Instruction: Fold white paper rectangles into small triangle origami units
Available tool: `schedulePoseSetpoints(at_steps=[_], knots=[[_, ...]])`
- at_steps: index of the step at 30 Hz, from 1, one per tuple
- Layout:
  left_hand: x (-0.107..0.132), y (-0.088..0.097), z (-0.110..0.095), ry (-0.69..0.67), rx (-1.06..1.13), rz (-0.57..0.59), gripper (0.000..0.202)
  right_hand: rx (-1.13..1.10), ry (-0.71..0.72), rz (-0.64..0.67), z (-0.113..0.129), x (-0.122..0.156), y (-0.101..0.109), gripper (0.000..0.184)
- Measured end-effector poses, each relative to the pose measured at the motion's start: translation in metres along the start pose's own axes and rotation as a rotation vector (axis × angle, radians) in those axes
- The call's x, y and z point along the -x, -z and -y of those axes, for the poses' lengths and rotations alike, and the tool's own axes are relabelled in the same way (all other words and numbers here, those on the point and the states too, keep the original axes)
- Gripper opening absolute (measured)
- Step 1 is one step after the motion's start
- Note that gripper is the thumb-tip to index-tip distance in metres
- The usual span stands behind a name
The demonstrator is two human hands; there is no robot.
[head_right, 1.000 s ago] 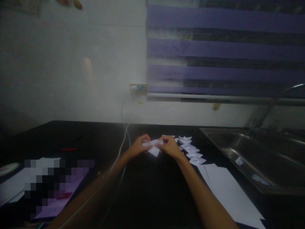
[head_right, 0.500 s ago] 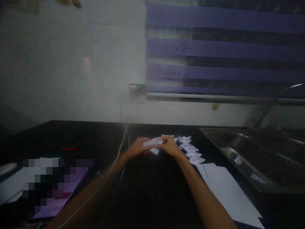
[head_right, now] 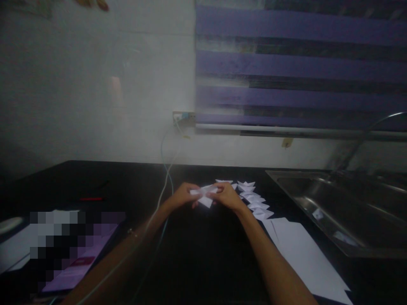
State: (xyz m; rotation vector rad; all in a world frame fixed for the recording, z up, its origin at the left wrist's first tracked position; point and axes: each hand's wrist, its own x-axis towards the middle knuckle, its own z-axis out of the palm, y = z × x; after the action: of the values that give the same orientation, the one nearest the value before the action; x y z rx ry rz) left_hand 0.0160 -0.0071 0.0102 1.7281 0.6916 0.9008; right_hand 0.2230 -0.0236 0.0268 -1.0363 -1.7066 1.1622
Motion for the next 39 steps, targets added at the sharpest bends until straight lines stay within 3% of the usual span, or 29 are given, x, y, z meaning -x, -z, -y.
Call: schedulePoseSetpoints(at_steps=[8,14,19,26,39], knots=[[-0.001,0.005,0.0,0.001,0.088,0.049,0.038,-0.02,0.016,-0.017,-0.003,-0.001,0.002,0.036],[-0.004,0.005,0.005,-0.035,0.146,-0.062,0.047,-0.072,0.017,-0.068,-0.002,-0.002,0.006,0.039],[-0.006,-0.003,0.008,-0.06,0.077,-0.133,0.044,-0.084,0.01,0.017,-0.006,-0.003,0.003,0.039],[-0.01,-0.006,0.012,-0.082,0.04,-0.227,0.042,-0.019,0.053,-0.038,-0.014,-0.006,-0.001,0.039],[-0.009,-0.003,0.006,-0.113,0.027,-0.277,0.037,-0.067,0.089,-0.062,-0.005,-0.003,-0.001,0.039]])
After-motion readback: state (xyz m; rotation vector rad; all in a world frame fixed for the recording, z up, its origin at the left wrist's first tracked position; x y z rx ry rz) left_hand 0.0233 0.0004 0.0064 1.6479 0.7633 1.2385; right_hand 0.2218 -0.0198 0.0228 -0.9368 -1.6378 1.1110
